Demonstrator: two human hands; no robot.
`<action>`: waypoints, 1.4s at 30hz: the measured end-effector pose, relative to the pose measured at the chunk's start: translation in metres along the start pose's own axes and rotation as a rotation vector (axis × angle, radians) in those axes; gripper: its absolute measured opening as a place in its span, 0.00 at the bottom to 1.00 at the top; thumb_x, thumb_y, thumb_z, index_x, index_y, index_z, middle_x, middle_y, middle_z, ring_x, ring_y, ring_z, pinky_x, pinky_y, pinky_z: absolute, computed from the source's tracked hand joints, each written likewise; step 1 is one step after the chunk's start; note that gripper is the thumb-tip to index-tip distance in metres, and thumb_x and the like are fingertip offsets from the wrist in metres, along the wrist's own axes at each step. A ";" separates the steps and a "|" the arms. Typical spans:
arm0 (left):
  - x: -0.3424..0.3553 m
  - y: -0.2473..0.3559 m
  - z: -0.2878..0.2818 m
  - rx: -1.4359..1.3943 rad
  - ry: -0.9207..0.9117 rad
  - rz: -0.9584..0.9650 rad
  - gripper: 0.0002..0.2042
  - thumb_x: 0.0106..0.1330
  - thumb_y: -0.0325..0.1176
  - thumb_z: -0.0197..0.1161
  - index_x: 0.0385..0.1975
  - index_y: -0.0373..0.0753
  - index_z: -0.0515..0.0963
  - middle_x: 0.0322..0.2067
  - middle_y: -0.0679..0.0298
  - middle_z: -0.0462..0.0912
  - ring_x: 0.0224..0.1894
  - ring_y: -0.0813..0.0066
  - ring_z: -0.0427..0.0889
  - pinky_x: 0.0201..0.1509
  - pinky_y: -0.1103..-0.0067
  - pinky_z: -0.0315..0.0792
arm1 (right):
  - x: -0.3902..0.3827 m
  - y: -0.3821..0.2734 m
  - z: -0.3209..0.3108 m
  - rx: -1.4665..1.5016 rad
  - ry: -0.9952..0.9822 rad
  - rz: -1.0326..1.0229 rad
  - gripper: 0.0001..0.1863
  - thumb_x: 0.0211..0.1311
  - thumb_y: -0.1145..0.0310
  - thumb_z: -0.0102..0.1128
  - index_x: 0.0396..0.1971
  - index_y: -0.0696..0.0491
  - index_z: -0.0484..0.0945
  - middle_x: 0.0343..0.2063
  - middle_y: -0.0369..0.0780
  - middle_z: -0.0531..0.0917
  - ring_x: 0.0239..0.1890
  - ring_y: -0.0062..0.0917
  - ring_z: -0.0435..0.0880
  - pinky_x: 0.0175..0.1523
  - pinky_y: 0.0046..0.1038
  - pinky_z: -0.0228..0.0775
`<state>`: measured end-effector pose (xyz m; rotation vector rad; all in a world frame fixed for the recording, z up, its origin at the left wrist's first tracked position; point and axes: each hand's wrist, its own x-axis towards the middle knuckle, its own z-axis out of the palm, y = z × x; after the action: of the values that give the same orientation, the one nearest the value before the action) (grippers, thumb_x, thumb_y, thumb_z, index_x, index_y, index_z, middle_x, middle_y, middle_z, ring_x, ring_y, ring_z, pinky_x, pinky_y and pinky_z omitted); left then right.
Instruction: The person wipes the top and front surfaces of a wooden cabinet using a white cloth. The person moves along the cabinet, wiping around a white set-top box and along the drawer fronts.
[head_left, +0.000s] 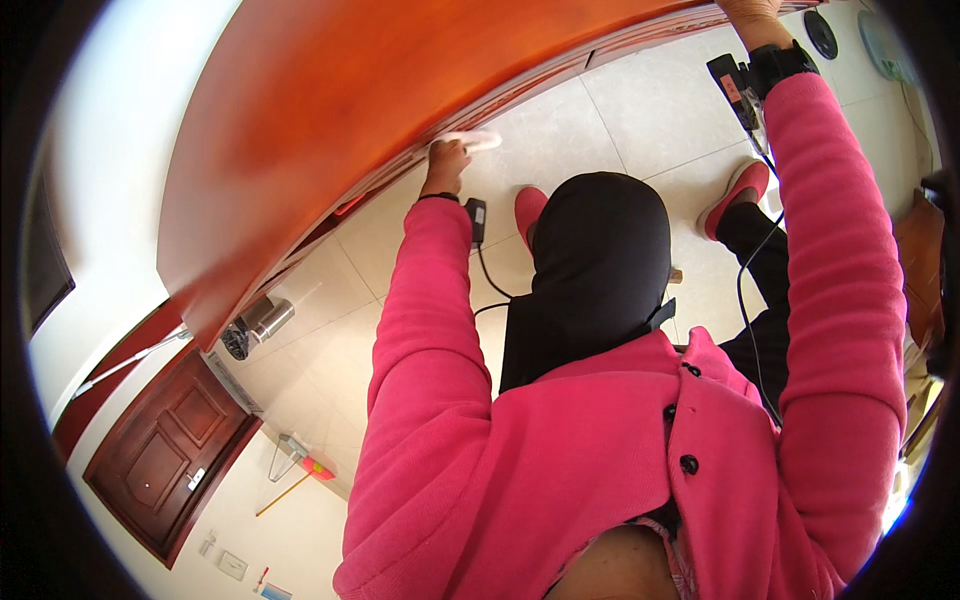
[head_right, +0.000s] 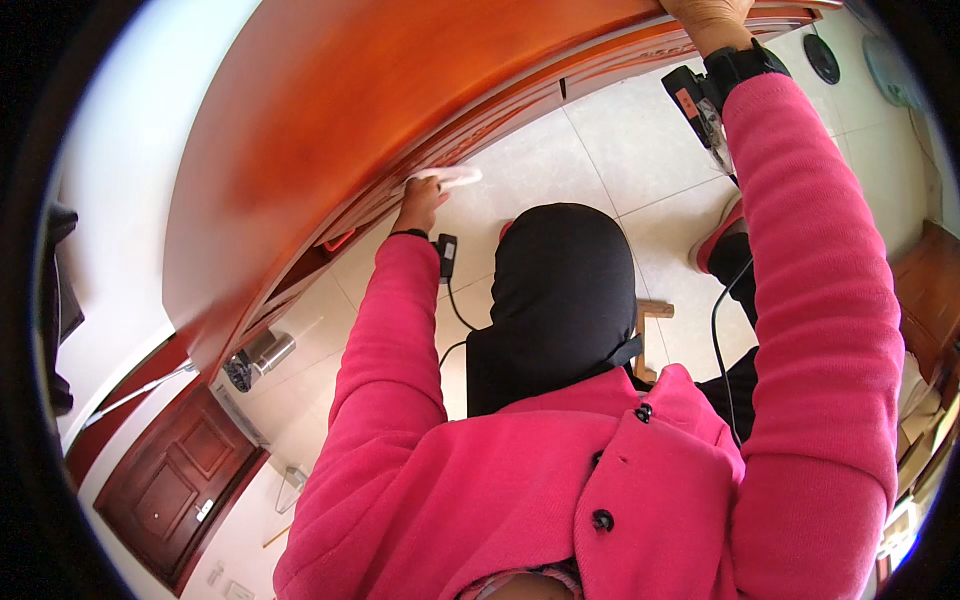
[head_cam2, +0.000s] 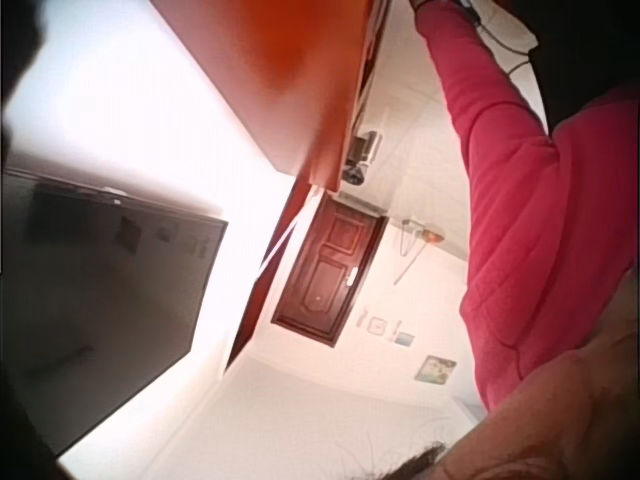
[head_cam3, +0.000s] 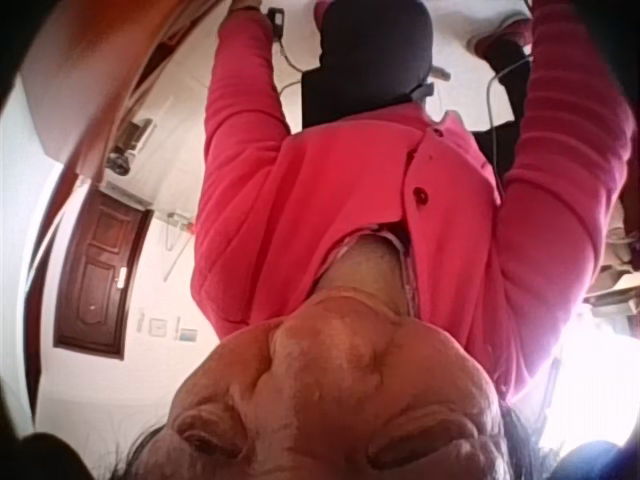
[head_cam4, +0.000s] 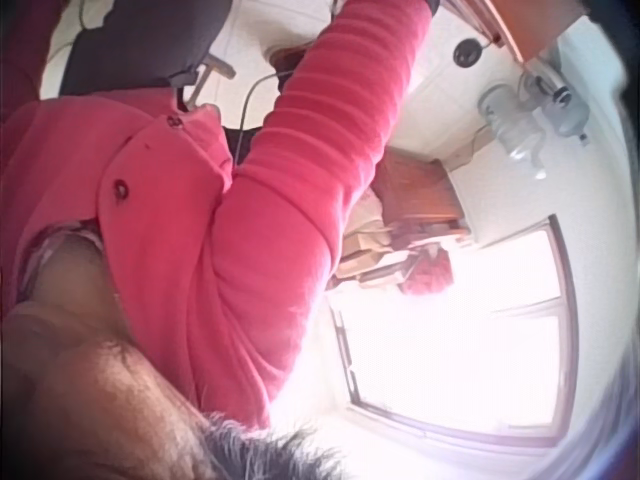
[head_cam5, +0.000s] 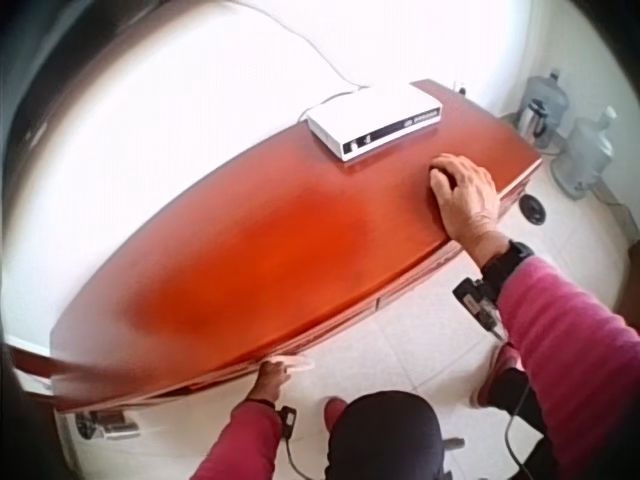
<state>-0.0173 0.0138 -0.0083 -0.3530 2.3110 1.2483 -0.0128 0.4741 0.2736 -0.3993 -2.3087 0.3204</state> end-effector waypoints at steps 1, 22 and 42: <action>-0.003 0.005 0.010 -0.063 -0.027 -0.018 0.11 0.60 0.32 0.63 0.27 0.28 0.80 0.25 0.51 0.81 0.30 0.62 0.82 0.34 0.69 0.79 | 0.000 -0.001 0.000 -0.006 0.015 -0.015 0.13 0.64 0.61 0.55 0.40 0.52 0.82 0.44 0.41 0.84 0.51 0.39 0.80 0.60 0.36 0.67; -0.089 -0.019 -0.054 -0.639 0.298 -0.325 0.12 0.75 0.32 0.49 0.54 0.37 0.67 0.47 0.58 0.76 0.44 0.65 0.79 0.52 0.65 0.81 | -0.004 -0.003 -0.003 0.009 0.031 0.011 0.13 0.64 0.62 0.55 0.39 0.53 0.83 0.42 0.40 0.85 0.50 0.36 0.80 0.58 0.35 0.67; -0.034 -0.039 -0.032 -0.045 0.296 -0.021 0.20 0.71 0.32 0.53 0.57 0.26 0.64 0.61 0.49 0.67 0.63 0.63 0.69 0.65 0.73 0.69 | -0.003 -0.003 -0.004 0.009 0.023 0.011 0.14 0.64 0.61 0.53 0.40 0.53 0.83 0.43 0.41 0.85 0.52 0.36 0.80 0.60 0.36 0.66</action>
<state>0.0192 -0.0343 -0.0037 -0.6132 2.5183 1.3140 -0.0090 0.4706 0.2752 -0.4090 -2.2825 0.3297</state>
